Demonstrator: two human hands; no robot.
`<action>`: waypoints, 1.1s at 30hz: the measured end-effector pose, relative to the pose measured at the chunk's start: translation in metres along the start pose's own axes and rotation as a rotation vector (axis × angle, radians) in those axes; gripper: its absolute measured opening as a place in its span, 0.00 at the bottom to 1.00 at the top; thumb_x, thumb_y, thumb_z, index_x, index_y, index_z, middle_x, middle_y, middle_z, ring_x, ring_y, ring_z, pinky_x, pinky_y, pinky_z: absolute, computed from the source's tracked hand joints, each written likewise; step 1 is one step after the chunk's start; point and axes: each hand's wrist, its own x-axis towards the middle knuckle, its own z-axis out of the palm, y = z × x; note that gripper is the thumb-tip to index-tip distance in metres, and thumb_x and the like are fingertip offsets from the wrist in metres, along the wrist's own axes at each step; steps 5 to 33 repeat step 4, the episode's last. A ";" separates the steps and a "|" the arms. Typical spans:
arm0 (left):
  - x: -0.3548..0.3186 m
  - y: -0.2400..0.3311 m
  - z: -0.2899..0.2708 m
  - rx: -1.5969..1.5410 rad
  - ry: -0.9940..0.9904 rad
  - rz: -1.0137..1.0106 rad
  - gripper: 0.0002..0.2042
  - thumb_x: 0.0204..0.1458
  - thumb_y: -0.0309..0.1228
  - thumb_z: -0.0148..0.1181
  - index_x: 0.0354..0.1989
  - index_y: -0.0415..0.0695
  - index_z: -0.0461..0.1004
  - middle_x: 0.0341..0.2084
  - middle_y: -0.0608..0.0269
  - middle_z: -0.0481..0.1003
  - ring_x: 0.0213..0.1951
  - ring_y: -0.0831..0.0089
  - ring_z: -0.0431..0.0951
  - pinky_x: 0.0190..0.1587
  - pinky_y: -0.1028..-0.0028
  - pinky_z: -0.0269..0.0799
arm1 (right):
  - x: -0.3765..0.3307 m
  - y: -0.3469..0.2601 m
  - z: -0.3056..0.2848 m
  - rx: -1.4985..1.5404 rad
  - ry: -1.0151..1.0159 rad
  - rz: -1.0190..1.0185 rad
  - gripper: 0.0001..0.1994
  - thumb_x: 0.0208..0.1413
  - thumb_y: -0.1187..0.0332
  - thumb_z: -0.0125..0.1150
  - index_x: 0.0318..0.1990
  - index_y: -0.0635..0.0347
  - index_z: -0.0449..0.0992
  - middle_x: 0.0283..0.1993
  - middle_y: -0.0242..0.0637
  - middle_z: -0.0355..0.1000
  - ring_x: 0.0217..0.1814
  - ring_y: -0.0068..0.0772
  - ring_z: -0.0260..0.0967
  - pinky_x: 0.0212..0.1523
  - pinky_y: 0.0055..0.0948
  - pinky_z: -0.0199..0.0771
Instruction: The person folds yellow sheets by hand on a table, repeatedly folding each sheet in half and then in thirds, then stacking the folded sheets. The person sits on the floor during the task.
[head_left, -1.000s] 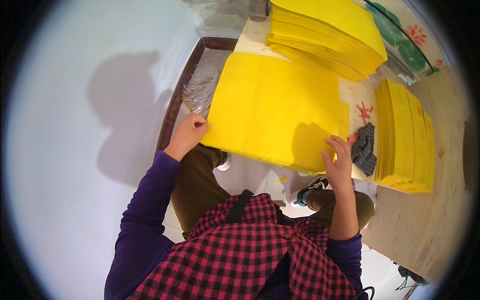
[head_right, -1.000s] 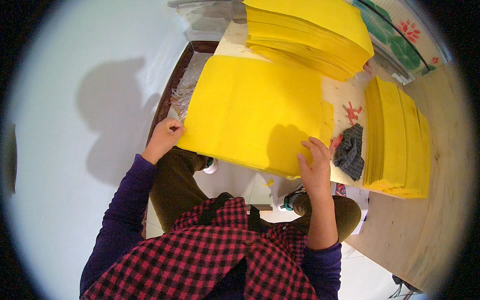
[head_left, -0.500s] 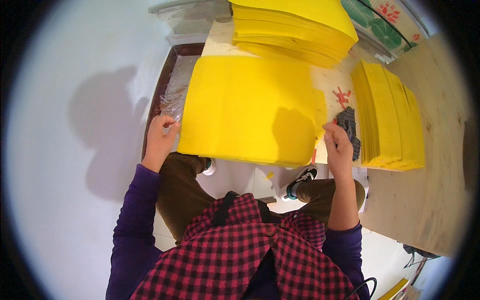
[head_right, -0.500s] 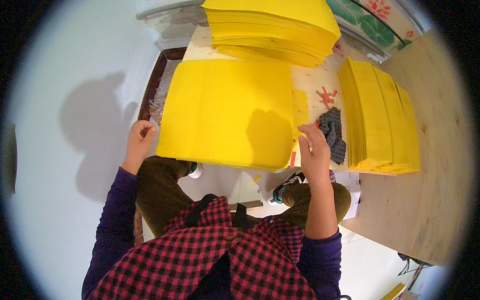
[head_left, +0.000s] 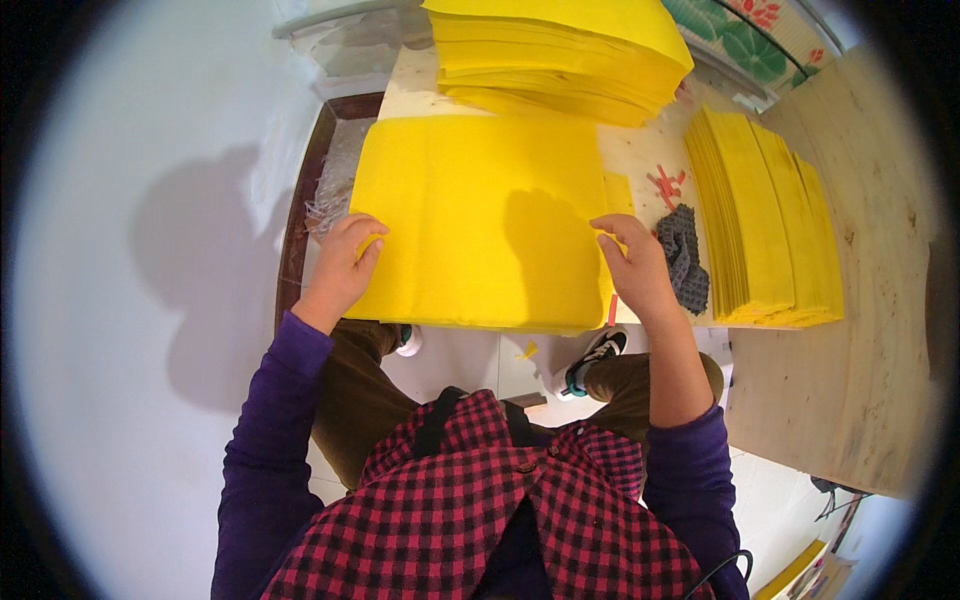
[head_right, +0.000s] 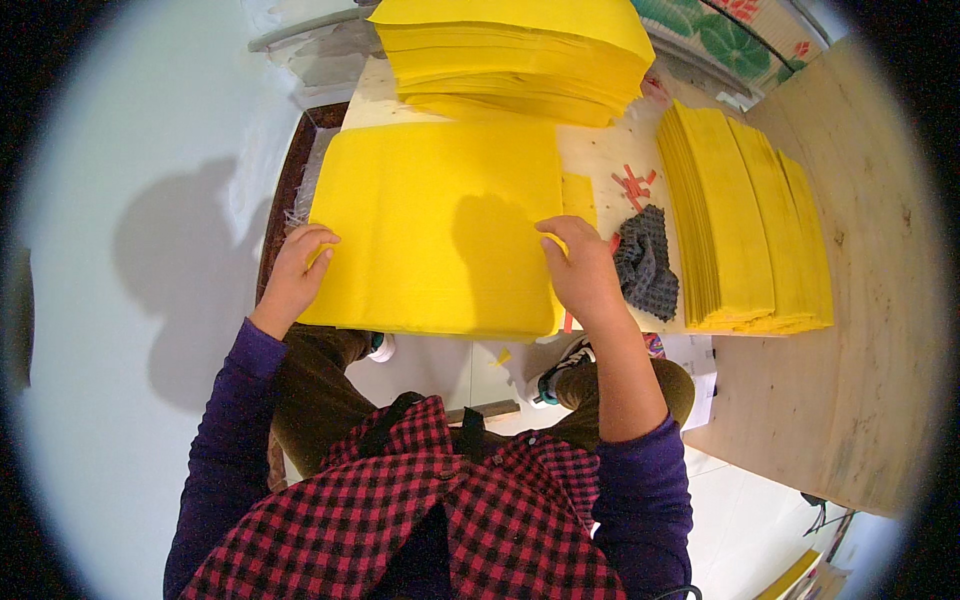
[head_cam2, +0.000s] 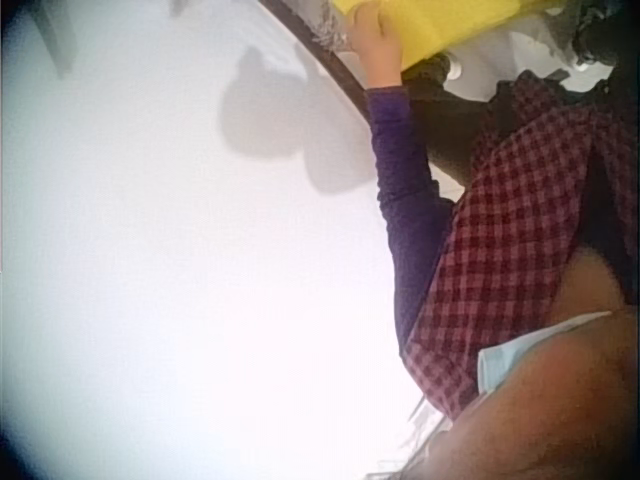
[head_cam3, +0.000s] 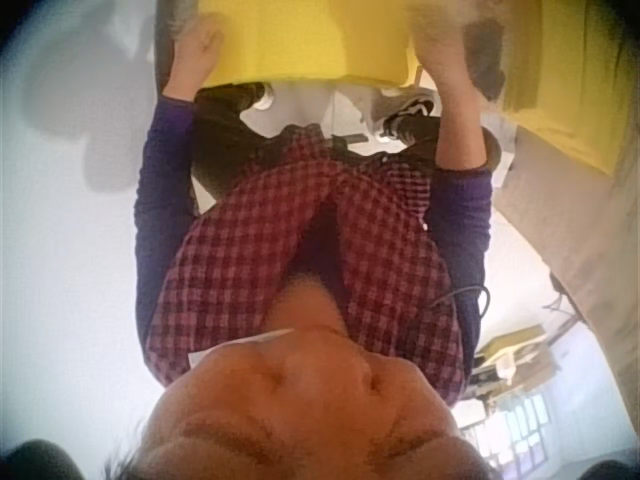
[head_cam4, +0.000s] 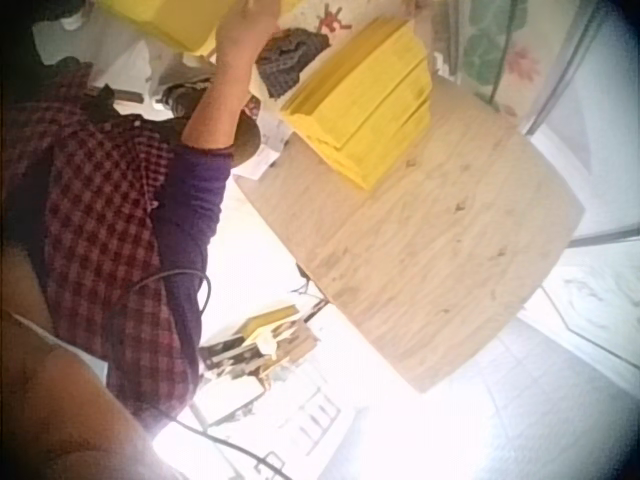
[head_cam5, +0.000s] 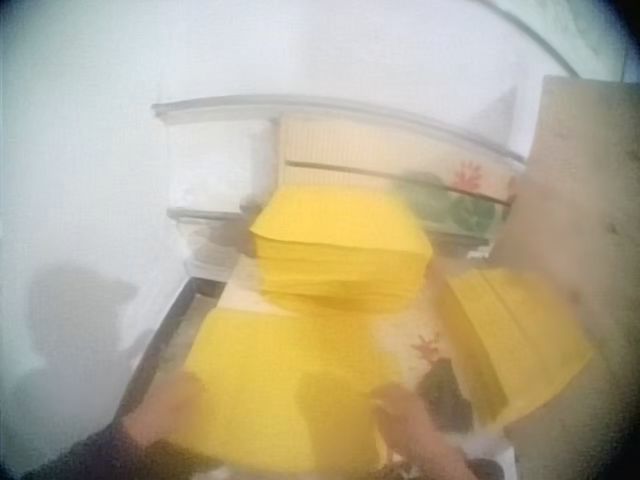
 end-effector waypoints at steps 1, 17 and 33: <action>0.002 0.001 -0.001 0.000 -0.041 -0.001 0.07 0.51 0.23 0.56 0.38 0.40 0.73 0.40 0.51 0.73 0.46 0.54 0.71 0.51 0.63 0.66 | 0.003 0.001 0.003 -0.031 -0.031 -0.017 0.10 0.56 0.74 0.54 0.44 0.65 0.74 0.47 0.48 0.72 0.51 0.44 0.70 0.53 0.34 0.67; 0.008 0.004 -0.005 0.027 -0.168 0.004 0.08 0.50 0.25 0.57 0.39 0.41 0.74 0.40 0.49 0.73 0.47 0.55 0.72 0.51 0.63 0.66 | 0.011 0.005 0.016 -0.078 -0.155 -0.035 0.10 0.57 0.73 0.53 0.45 0.64 0.74 0.49 0.48 0.72 0.54 0.40 0.69 0.55 0.35 0.66; 0.008 0.004 -0.005 0.027 -0.168 0.004 0.08 0.50 0.25 0.57 0.39 0.41 0.74 0.40 0.49 0.73 0.47 0.55 0.72 0.51 0.63 0.66 | 0.011 0.005 0.016 -0.078 -0.155 -0.035 0.10 0.57 0.73 0.53 0.45 0.64 0.74 0.49 0.48 0.72 0.54 0.40 0.69 0.55 0.35 0.66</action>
